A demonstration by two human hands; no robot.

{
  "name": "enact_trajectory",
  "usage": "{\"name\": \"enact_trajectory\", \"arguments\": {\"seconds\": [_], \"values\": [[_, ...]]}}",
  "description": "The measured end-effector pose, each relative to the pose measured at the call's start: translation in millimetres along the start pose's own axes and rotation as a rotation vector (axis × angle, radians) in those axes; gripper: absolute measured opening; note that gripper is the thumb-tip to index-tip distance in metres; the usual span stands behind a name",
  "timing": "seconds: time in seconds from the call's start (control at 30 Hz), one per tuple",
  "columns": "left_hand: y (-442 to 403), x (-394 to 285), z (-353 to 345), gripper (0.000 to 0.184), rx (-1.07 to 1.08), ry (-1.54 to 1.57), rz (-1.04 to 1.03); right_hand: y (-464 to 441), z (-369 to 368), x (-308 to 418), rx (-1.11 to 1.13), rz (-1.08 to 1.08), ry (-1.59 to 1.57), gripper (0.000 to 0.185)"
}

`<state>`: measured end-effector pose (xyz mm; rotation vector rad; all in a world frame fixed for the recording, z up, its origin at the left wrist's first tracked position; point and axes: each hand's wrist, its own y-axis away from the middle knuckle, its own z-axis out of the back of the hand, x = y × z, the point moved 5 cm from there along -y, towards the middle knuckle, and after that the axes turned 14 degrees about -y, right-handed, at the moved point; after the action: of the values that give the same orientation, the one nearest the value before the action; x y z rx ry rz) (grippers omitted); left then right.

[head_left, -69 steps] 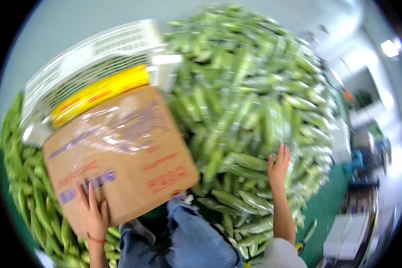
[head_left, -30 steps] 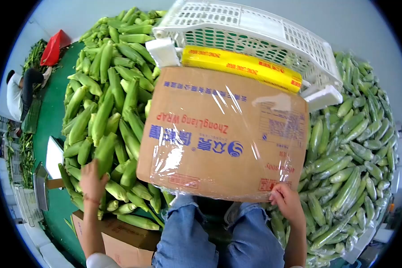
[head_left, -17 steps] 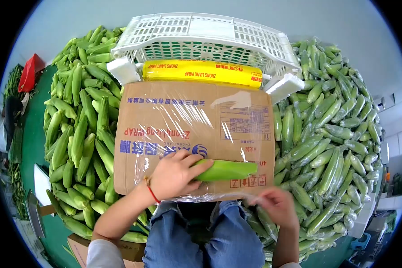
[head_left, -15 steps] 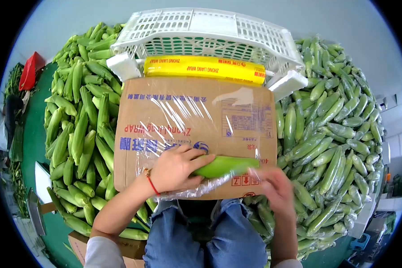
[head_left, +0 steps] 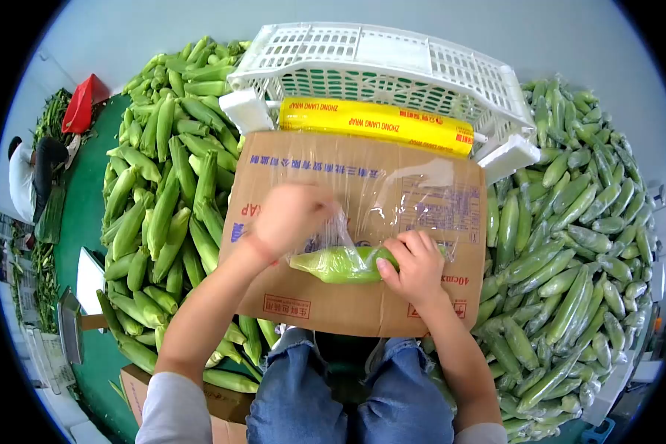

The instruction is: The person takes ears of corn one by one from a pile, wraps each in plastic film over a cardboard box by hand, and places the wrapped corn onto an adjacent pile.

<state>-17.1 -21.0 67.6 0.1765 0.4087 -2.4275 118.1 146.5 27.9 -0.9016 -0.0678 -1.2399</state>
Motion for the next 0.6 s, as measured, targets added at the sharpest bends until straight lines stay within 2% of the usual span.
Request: {"name": "enact_trajectory", "arguments": {"seconds": [0.03, 0.1, 0.17, 0.23, 0.27, 0.33, 0.37, 0.4, 0.47, 0.53, 0.6], "values": [[-10.1, -1.3, -38.6, 0.016, 0.319, -0.095, -0.026, 0.0, 0.6, -1.0, -0.003, -0.001, -0.011, 0.029], [0.5, -28.7, -62.7, 0.025, 0.385, -0.243, -0.005, -1.2, 2.2, -3.2, 0.117, -0.201, -0.020, 0.030], [41.5, -68.3, -17.1, 0.046, 0.724, -0.031, 0.121, 0.5, 1.1, -1.5, 0.291, -0.379, -0.035, 0.032], [103.7, -95.9, -10.5, 0.069, 0.198, -0.090, -0.070, 17.1, -1.8, 18.1, 0.574, -0.538, -0.077, 0.036], [107.2, -95.4, -12.8, 0.072, 0.256, -0.092, -0.042, 14.8, 1.2, 32.0, 0.743, -0.628, -0.097, 0.044], [103.7, -90.1, -8.8, 0.078, 0.355, -0.103, 0.011, 14.9, 7.6, 38.2, 0.484, -0.436, -0.079, 0.047], [91.9, -75.2, -17.8, 0.080, 0.256, -0.118, 0.060, 13.9, 12.2, 43.6, 0.355, -0.331, -0.073, 0.048], [71.2, -51.1, -32.6, 0.082, 0.180, -0.199, 0.134, 9.9, 13.2, 49.5, 0.343, -0.166, 0.052, 0.056], [5.1, -7.6, -24.3, 0.079, 0.002, -0.366, 0.125, -2.3, 2.2, 53.3, 0.332, 0.036, 0.125, 0.064], [-38.1, 17.9, -45.5, 0.077, 0.116, -0.250, -0.075, -21.5, -8.5, 35.2, 0.287, 0.176, 0.204, 0.074], [-77.9, 18.3, -57.0, 0.079, 0.466, -0.282, -0.095, -54.3, -23.4, -1.2, 0.374, 0.109, 0.188, 0.070]]}}
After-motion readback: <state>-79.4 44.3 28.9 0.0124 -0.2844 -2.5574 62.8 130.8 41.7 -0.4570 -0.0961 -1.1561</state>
